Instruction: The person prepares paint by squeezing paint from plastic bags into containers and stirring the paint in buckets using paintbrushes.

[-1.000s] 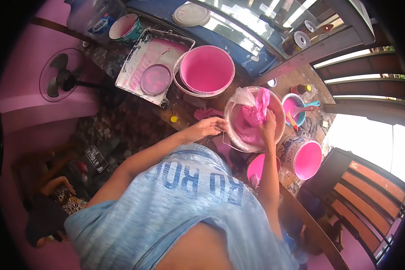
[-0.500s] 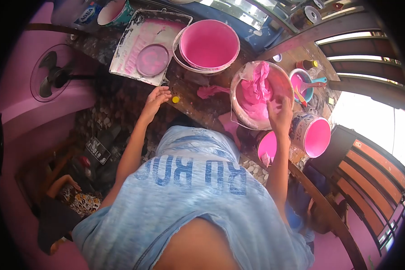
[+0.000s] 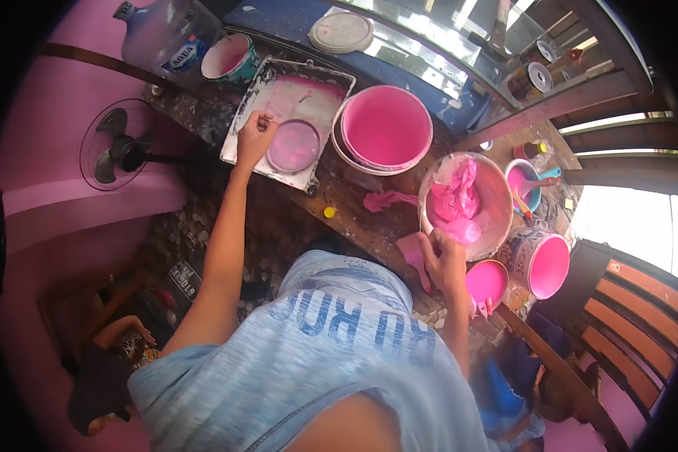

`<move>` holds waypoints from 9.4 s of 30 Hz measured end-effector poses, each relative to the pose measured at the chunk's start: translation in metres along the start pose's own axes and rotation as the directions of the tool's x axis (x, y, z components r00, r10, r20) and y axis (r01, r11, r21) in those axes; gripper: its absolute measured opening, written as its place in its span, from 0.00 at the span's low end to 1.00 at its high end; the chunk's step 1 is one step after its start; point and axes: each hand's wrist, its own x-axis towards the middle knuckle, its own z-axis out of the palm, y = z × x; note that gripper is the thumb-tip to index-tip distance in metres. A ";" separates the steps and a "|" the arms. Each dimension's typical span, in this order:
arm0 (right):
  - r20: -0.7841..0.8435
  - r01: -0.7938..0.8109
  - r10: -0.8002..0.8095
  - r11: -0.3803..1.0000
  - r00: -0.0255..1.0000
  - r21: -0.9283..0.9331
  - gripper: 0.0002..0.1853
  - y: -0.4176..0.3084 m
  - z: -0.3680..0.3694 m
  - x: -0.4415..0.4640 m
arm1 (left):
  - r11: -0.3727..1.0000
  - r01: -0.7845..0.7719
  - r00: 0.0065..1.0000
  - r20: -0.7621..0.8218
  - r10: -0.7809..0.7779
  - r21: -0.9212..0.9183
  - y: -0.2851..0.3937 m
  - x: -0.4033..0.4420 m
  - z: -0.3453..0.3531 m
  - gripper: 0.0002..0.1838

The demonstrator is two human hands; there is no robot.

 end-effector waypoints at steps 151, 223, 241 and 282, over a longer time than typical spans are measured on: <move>-0.405 0.116 0.080 0.892 0.911 0.438 0.06 -0.044 0.085 0.073 | 0.796 0.305 0.520 0.791 0.321 -0.523 0.098 0.060 0.080 0.29; -0.582 0.200 -0.042 0.957 0.812 0.209 0.08 -0.047 0.080 0.095 | 0.763 0.325 0.551 0.767 0.328 -0.559 0.102 0.048 0.079 0.27; -0.582 0.269 -0.092 0.936 0.808 0.226 0.06 -0.041 0.077 0.094 | 0.813 0.224 0.562 0.752 0.343 -0.538 0.103 0.045 0.074 0.26; -0.535 0.473 -0.346 0.873 0.771 0.118 0.08 -0.006 0.064 0.095 | 0.809 0.201 0.775 0.595 0.214 -0.553 0.116 -0.011 0.081 0.26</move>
